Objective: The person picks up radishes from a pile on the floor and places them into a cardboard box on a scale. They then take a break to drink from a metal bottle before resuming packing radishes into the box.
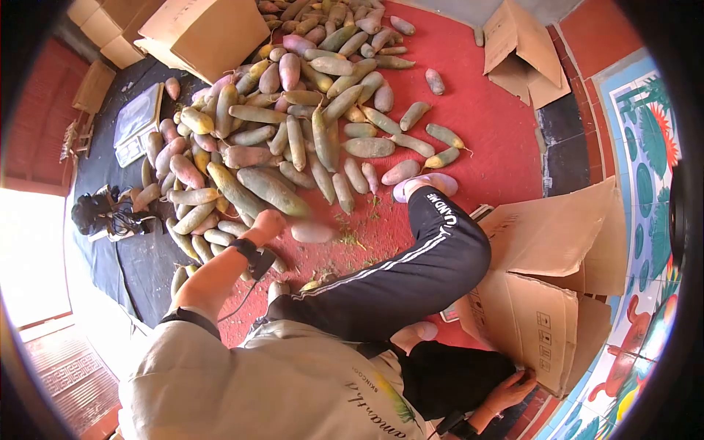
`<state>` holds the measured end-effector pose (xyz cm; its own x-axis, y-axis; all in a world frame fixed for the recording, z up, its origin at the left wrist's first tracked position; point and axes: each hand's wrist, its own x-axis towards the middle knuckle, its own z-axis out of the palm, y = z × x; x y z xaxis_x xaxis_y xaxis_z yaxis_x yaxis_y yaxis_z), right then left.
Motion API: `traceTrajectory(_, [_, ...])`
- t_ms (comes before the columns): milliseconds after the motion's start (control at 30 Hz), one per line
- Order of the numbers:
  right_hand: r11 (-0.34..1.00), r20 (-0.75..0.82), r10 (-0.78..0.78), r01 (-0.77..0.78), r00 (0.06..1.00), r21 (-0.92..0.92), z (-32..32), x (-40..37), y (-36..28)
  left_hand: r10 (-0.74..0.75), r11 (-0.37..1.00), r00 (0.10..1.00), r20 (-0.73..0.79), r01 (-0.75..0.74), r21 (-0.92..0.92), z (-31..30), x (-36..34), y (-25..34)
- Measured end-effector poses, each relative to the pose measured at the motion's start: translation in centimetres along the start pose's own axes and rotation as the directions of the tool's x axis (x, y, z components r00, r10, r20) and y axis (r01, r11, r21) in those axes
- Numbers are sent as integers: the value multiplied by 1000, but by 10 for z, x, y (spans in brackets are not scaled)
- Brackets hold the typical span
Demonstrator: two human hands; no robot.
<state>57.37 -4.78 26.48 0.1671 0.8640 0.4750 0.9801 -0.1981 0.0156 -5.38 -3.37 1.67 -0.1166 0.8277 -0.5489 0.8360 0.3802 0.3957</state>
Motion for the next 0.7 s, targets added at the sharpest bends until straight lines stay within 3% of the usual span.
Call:
traceTrajectory(33, [1000,-3,5,-5,1000,-1,0,-1,0,-219,772,975,20,186,-608,-20,-10,18])
traceTrajectory(100, [1000,-9,15,-15,1000,1,1,-1,1,-263,734,963,58,239,-636,-46,-18,45])
traceTrajectory(167, [1000,-34,-5,6,999,24,1,-2,3,-81,673,984,-159,-64,-737,-48,-15,50])
traceTrajectory(333, [998,-52,35,-32,998,52,4,-6,8,-28,686,974,-223,-144,-714,-73,-7,80])
traceTrajectory(433, [989,-61,94,-87,994,118,4,-6,2,88,660,950,-300,-281,-696,-104,-16,119])
traceTrajectory(500, [975,-59,137,-124,989,183,3,-7,2,90,548,947,-309,-306,-778,-128,-24,151])
traceTrajectory(533, [976,-62,131,-118,989,182,6,-8,4,186,639,892,-411,-428,-639,-134,-17,156])
traceTrajectory(567, [977,-66,126,-112,990,181,6,-9,6,197,639,888,-415,-437,-633,-143,-15,166])
traceTrajectory(700, [967,-92,144,-121,985,223,5,-9,2,431,378,750,-502,-656,-653,-196,-45,252])
